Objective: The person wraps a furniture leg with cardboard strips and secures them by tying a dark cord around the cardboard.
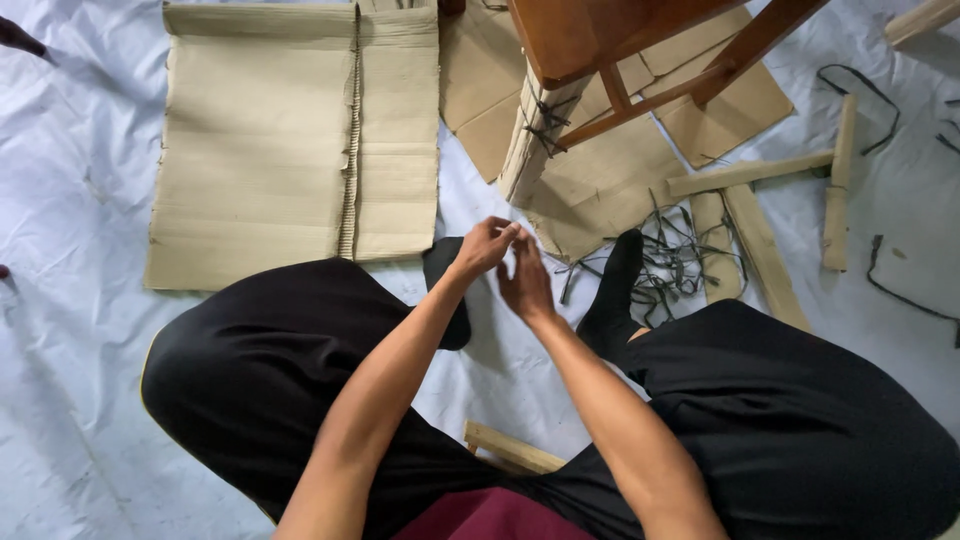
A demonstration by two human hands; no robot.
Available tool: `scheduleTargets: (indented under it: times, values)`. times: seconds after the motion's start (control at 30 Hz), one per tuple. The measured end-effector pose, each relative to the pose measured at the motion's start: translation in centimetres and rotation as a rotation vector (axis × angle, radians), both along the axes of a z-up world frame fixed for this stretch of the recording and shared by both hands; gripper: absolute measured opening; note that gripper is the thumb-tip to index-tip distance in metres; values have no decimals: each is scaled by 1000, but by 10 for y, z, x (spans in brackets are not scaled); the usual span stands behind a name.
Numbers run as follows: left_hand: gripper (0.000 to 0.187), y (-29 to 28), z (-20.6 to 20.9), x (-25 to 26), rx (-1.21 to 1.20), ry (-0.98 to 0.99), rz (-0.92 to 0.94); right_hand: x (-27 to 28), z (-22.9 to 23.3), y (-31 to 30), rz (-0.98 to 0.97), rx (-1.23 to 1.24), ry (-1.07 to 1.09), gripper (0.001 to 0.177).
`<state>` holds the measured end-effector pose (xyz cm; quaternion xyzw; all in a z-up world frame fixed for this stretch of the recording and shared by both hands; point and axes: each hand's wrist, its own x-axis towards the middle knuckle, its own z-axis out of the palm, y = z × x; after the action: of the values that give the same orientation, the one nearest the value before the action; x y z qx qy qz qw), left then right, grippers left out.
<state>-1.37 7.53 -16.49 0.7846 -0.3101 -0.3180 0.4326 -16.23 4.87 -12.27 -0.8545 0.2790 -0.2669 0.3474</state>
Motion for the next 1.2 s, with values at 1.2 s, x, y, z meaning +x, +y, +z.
scheduleTargets:
  times: [1.2]
  values:
    - [56, -107, 180, 96, -437, -602, -112, 85, 94, -232, 34, 31, -173, 15]
